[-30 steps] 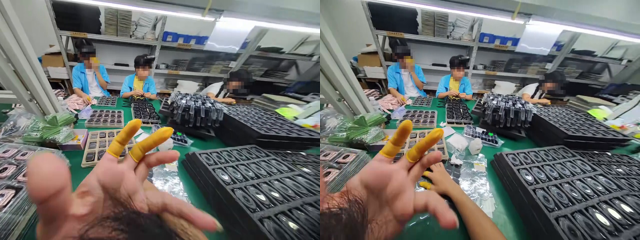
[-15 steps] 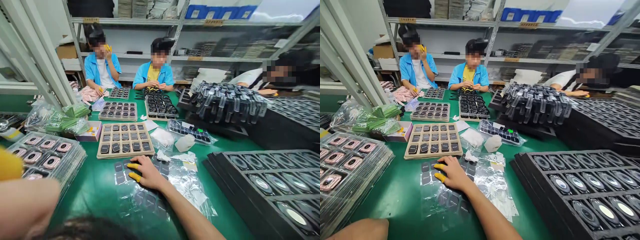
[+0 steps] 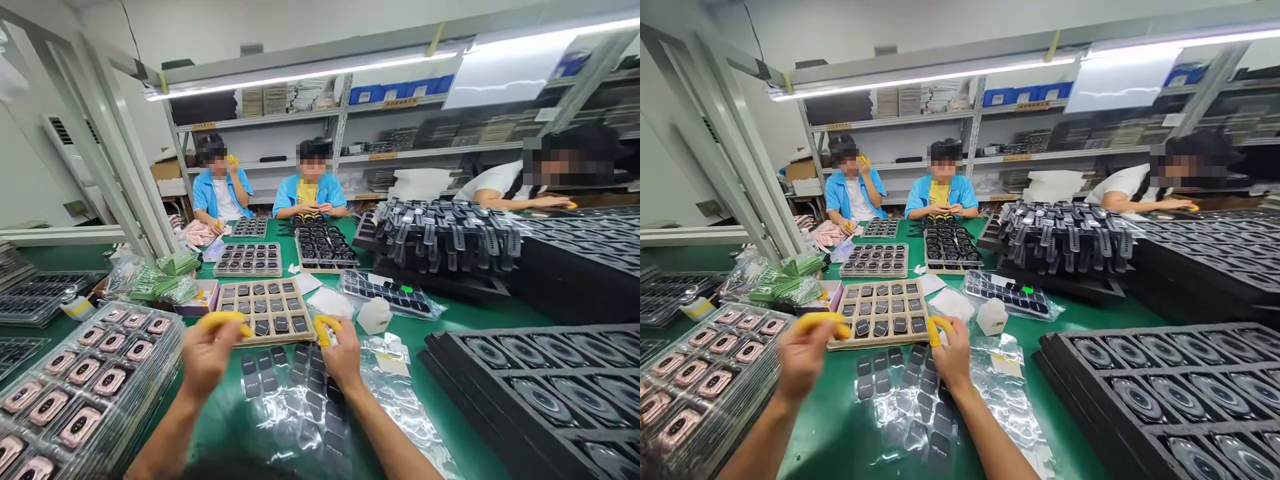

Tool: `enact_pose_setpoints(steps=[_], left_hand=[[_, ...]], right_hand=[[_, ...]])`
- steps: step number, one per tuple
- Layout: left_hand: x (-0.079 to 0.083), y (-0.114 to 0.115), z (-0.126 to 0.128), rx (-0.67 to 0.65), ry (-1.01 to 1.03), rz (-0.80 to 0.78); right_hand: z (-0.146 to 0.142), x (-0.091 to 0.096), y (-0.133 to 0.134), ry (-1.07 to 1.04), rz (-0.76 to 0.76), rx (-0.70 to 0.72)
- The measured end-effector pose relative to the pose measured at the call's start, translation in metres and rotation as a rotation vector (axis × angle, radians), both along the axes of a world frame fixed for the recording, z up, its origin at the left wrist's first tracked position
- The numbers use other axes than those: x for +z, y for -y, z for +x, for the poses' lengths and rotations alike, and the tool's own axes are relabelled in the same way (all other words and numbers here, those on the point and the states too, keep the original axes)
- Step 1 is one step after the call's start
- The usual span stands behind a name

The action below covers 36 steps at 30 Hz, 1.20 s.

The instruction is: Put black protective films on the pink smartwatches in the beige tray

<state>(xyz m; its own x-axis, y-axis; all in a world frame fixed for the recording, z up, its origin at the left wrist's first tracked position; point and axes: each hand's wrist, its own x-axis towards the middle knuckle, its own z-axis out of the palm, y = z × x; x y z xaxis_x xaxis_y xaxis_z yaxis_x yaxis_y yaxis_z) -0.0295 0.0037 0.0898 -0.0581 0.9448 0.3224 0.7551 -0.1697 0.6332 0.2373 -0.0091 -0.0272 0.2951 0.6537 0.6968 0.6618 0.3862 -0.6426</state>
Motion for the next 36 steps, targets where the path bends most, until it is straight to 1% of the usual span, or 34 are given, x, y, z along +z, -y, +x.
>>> enact_pose_setpoints(steps=[1,3,4,5,6,7,8,10,14,18,20,22,25,27,29,30,32,34,36], left_hand=[[-0.008,-0.004,0.000,-0.114,-0.109,-0.003],[-0.027,-0.015,0.003,-0.401,-0.439,0.001],[-0.036,-0.021,0.004,-0.512,-0.605,0.007],[-0.043,-0.027,0.006,-0.580,-0.735,0.012],[-0.047,-0.034,0.007,-0.610,-0.810,0.018],[-0.049,-0.039,0.008,-0.631,-0.844,0.022],[-0.048,-0.045,0.009,-0.648,-0.866,0.028],[-0.040,-0.053,0.011,-0.677,-0.907,0.053],[-0.018,-0.070,0.019,-0.698,-1.008,0.123],[-0.002,-0.084,0.027,-0.689,-1.080,0.217],[0.006,-0.092,0.026,-0.672,-1.097,0.281],[0.018,-0.102,0.021,-0.642,-1.102,0.345],[0.041,-0.131,0.010,-0.555,-1.094,0.424],[0.056,-0.160,0.004,-0.483,-1.088,0.450],[0.065,-0.192,0.001,-0.442,-1.085,0.456],[0.066,-0.207,0.001,-0.436,-1.084,0.452],[0.061,-0.235,0.004,-0.436,-1.079,0.435],[0.048,-0.257,0.010,-0.431,-1.071,0.409],[0.030,-0.274,0.016,-0.410,-1.057,0.375]], right_hand=[[0.004,-0.004,-0.004,-0.018,-0.041,-0.041],[0.006,-0.011,-0.010,-0.032,-0.126,-0.075],[0.005,-0.014,-0.012,-0.030,-0.161,-0.074],[0.003,-0.017,-0.012,-0.025,-0.187,-0.067],[0.001,-0.018,-0.011,-0.018,-0.205,-0.057],[-0.001,-0.019,-0.010,-0.010,-0.217,-0.044],[-0.002,-0.020,-0.009,-0.004,-0.225,-0.031],[-0.004,-0.020,-0.007,-0.005,-0.237,-0.014],[-0.002,-0.024,-0.010,-0.070,-0.260,-0.026],[0.000,-0.030,-0.017,-0.160,-0.292,-0.053],[0.001,-0.031,-0.018,-0.181,-0.315,-0.060],[0.001,-0.030,-0.018,-0.187,-0.338,-0.058],[-0.001,-0.029,-0.017,-0.182,-0.368,-0.047],[-0.002,-0.029,-0.017,-0.177,-0.382,-0.039],[-0.003,-0.029,-0.018,-0.171,-0.391,-0.039],[-0.004,-0.029,-0.019,-0.168,-0.395,-0.041],[-0.006,-0.030,-0.021,-0.159,-0.399,-0.047],[-0.007,-0.033,-0.023,-0.124,-0.382,-0.052],[-0.009,-0.036,-0.024,-0.073,-0.330,-0.066]])
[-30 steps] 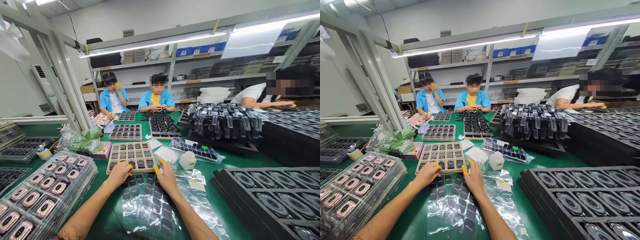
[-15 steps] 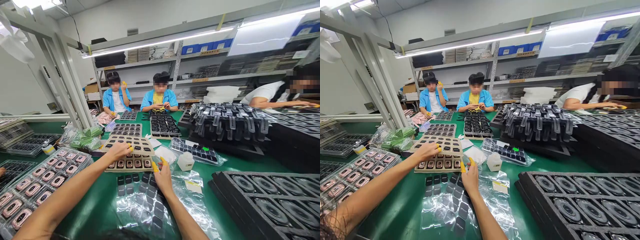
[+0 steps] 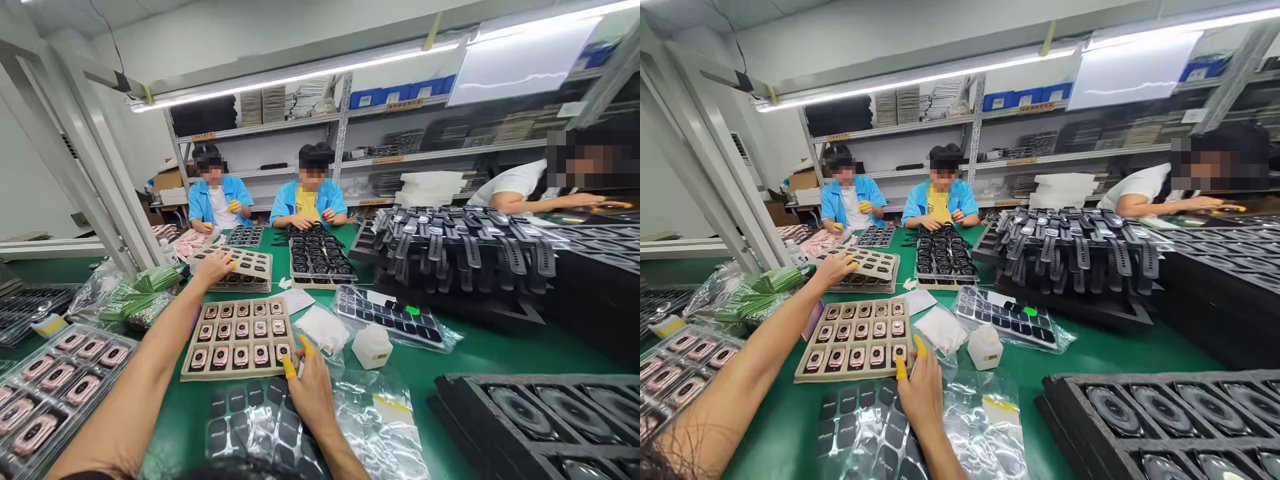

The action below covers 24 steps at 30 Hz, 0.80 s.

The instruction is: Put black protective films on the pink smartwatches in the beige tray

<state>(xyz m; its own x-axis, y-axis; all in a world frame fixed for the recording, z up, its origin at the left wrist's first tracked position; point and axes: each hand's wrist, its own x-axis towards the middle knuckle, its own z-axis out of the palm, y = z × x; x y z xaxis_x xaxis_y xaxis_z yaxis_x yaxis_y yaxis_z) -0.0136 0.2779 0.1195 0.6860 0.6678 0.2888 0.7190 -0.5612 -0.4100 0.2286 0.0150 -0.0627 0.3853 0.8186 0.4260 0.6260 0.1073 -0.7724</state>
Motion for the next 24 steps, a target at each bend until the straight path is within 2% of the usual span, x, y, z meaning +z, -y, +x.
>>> enact_pose_setpoints(steps=[3,5,9,13,16,19,22,24], left_hand=[[-0.025,-0.020,0.006,0.056,0.020,-0.052],[-0.034,-0.030,0.007,0.077,0.013,-0.118],[-0.038,-0.037,0.004,0.075,-0.024,-0.286],[-0.034,-0.027,0.005,0.090,-0.026,-0.372],[-0.031,-0.013,0.011,0.149,-0.003,-0.354],[-0.030,0.012,0.028,0.220,0.027,-0.315],[-0.039,0.056,0.060,0.198,0.045,-0.298],[-0.049,0.092,0.084,0.083,0.023,-0.351]], right_hand=[[-0.001,-0.003,0.000,0.059,0.076,-0.013],[0.000,-0.003,0.001,0.072,0.078,-0.011],[0.000,-0.001,0.003,0.070,0.030,0.005],[0.000,0.000,0.004,0.065,-0.016,-0.001],[0.000,0.003,0.005,0.055,-0.036,0.003],[0.000,0.009,0.004,0.011,-0.041,0.034],[0.001,0.014,0.003,-0.108,-0.041,0.034],[0.002,0.015,0.002,-0.178,-0.038,-0.001]])
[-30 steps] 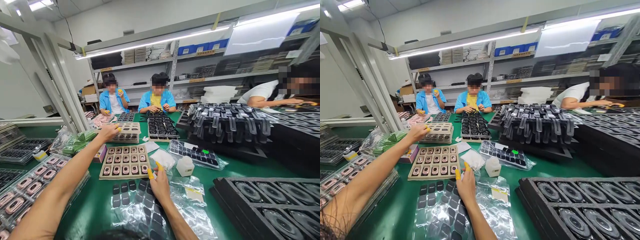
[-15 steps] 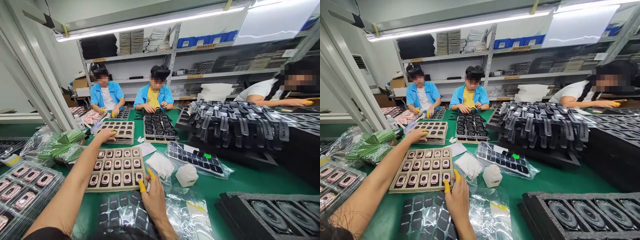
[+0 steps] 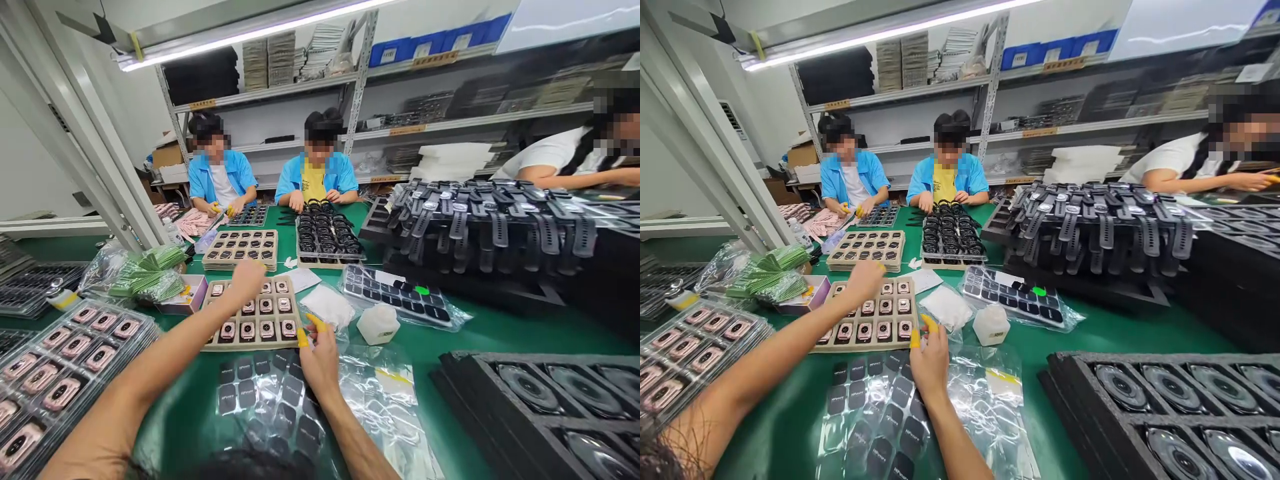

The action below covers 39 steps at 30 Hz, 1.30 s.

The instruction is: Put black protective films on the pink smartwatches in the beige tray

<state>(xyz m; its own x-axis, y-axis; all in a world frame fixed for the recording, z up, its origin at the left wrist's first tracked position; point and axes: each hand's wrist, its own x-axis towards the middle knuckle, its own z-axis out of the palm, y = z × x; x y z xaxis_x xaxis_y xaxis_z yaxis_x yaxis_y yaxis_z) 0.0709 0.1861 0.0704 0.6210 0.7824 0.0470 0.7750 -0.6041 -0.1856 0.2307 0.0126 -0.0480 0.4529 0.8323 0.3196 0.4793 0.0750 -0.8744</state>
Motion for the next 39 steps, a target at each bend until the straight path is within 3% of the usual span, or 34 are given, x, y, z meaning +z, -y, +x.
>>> enact_pose_setpoints(steps=[3,6,13,22,27,31,34,37,39], left_hand=[[-0.012,0.042,0.029,-0.214,-0.024,-0.151],[-0.013,0.059,0.040,-0.310,-0.044,-0.229],[-0.020,0.071,0.052,-0.269,-0.104,-0.280],[-0.018,0.080,0.052,-0.334,-0.093,-0.336],[-0.016,0.080,0.052,-0.320,0.024,-0.396],[-0.014,0.084,0.039,-0.267,0.189,-0.431],[-0.021,0.108,0.010,-0.189,0.405,-0.398],[-0.038,0.144,-0.022,-0.089,0.618,-0.397],[-0.052,0.163,-0.036,-0.063,0.771,-0.500]], right_hand=[[0.001,0.000,0.000,-0.024,0.008,-0.031],[0.002,-0.001,0.002,-0.006,0.029,-0.027],[0.004,-0.006,0.000,0.099,0.091,0.033],[0.026,0.012,0.010,0.365,0.198,0.337],[0.038,0.015,0.010,0.362,0.223,0.339],[0.043,0.018,0.009,0.294,0.248,0.255],[0.038,0.028,0.016,0.277,0.272,0.273],[0.024,0.039,0.025,0.291,0.292,0.442],[0.013,0.043,0.031,0.312,0.306,0.594]])
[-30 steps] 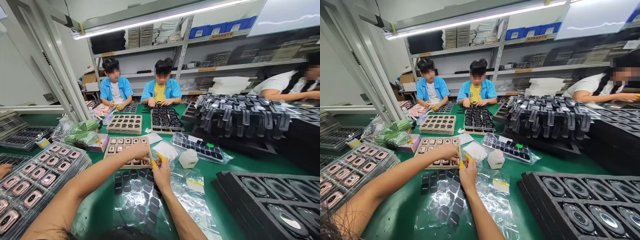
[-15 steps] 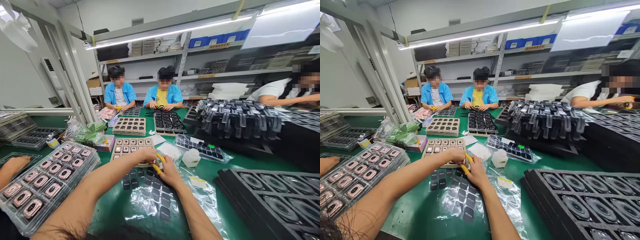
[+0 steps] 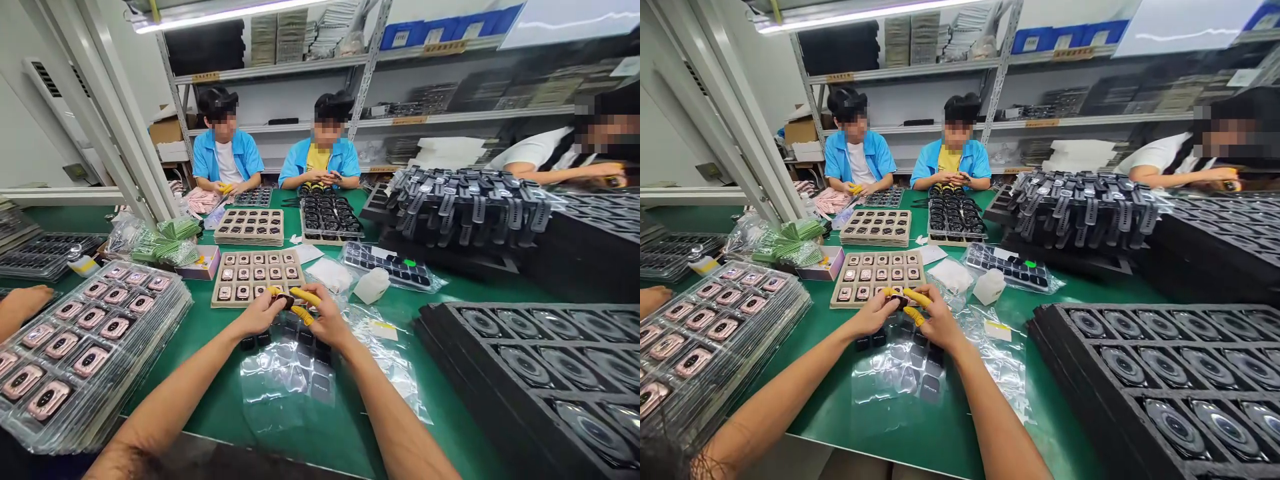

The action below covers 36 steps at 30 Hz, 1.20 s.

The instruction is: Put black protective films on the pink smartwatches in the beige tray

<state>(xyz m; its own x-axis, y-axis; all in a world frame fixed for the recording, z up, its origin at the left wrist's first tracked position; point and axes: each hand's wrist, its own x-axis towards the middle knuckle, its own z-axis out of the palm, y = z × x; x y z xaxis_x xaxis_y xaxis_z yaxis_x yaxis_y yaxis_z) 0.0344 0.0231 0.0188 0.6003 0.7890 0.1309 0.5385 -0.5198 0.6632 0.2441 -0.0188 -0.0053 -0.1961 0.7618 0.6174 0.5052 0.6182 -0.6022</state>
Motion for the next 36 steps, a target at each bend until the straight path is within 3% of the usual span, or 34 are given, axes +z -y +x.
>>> enact_pose_setpoints(steps=[3,5,9,12,15,19,21,24,26,28,31,33,36], left_hand=[[-0.014,0.010,-0.009,-0.010,0.476,-0.471],[-0.017,0.007,-0.012,-0.023,0.611,-0.682],[-0.013,0.004,-0.017,-0.093,0.592,-0.835],[-0.010,0.008,-0.021,-0.129,0.617,-0.921],[-0.009,0.013,-0.024,-0.008,0.726,-0.926],[-0.012,0.019,-0.030,0.151,0.753,-0.819],[-0.015,0.022,-0.033,0.166,0.735,-0.794],[-0.020,0.024,-0.033,0.139,0.697,-0.788],[-0.021,0.025,-0.033,0.116,0.660,-0.775],[-0.021,0.026,-0.033,0.112,0.640,-0.755],[-0.022,0.027,-0.032,0.138,0.638,-0.703],[-0.023,0.028,-0.032,0.159,0.633,-0.669],[-0.026,0.029,-0.031,0.195,0.620,-0.646]], right_hand=[[-0.010,0.002,0.007,0.069,0.031,0.091],[-0.011,0.003,0.010,0.095,0.051,0.089],[-0.011,0.006,0.012,0.056,0.092,0.128],[-0.017,0.012,0.016,-0.087,0.098,0.124],[-0.026,0.021,0.033,-0.346,0.016,-0.031],[-0.017,0.028,0.074,-0.445,-0.449,-0.185],[0.003,0.026,0.094,-0.361,-0.595,-0.302],[0.041,0.018,0.113,-0.202,-0.656,-0.579],[0.059,0.014,0.115,0.071,-0.645,-0.784],[0.062,0.011,0.107,0.330,-0.531,-0.898],[0.046,0.011,0.073,0.434,-0.342,-0.752],[0.032,0.013,0.041,0.437,-0.346,-0.593],[0.022,0.014,0.002,0.464,-0.443,-0.505]])
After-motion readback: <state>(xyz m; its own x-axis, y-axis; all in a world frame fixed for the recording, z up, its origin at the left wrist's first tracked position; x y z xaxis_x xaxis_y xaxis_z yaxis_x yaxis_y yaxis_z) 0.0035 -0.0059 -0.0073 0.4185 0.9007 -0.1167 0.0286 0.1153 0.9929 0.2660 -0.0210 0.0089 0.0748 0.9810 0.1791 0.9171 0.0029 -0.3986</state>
